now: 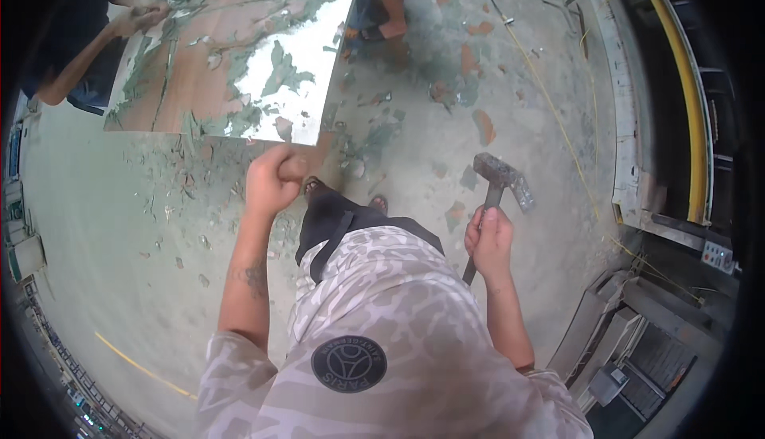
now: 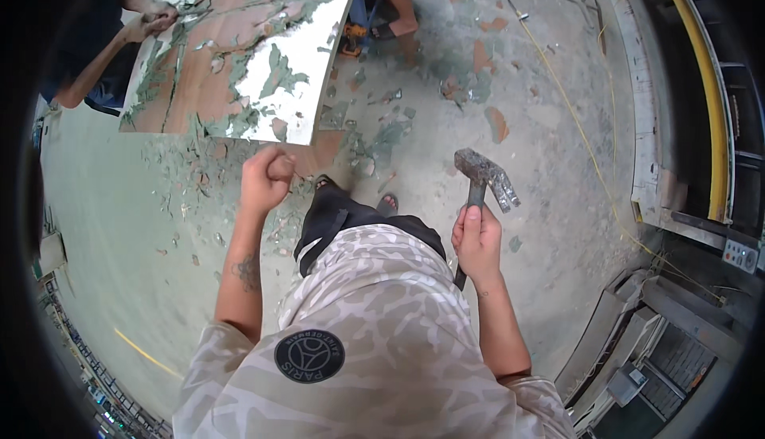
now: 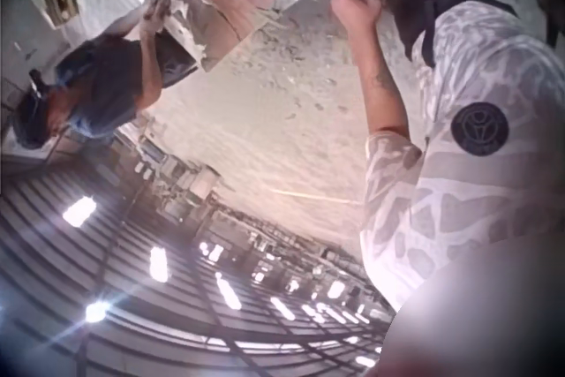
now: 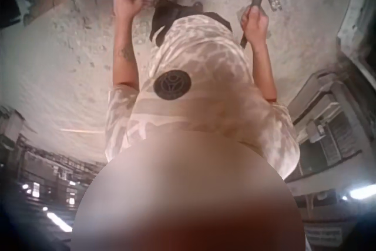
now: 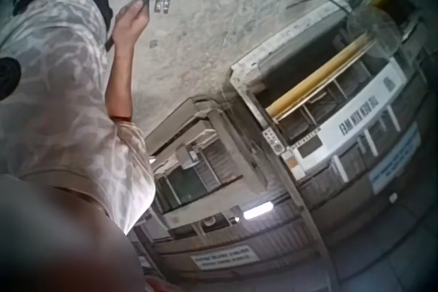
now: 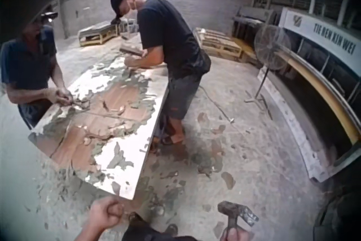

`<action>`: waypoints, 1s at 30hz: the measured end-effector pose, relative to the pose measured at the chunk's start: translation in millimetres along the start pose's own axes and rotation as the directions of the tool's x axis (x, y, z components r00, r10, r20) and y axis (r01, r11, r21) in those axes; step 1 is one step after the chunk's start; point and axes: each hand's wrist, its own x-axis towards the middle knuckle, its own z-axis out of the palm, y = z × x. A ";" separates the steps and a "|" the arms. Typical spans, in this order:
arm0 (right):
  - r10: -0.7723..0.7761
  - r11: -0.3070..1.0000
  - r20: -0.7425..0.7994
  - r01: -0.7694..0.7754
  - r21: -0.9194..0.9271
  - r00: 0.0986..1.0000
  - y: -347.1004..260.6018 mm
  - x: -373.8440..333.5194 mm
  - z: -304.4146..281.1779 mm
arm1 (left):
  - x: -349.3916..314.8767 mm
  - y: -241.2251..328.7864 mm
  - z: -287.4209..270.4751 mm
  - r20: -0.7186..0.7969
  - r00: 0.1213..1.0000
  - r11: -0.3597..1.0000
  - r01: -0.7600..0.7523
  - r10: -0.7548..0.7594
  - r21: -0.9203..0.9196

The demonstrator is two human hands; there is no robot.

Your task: Using a hammer and a chisel to remove material or debris from a flat board on a production floor.

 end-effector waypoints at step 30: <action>0.210 0.937 -0.002 -0.202 -0.284 0.978 -10.3 -7.3 213.3 | 70.2 -59.2 -107.8 0.346 0.852 0.919 -0.355 0.393 -0.169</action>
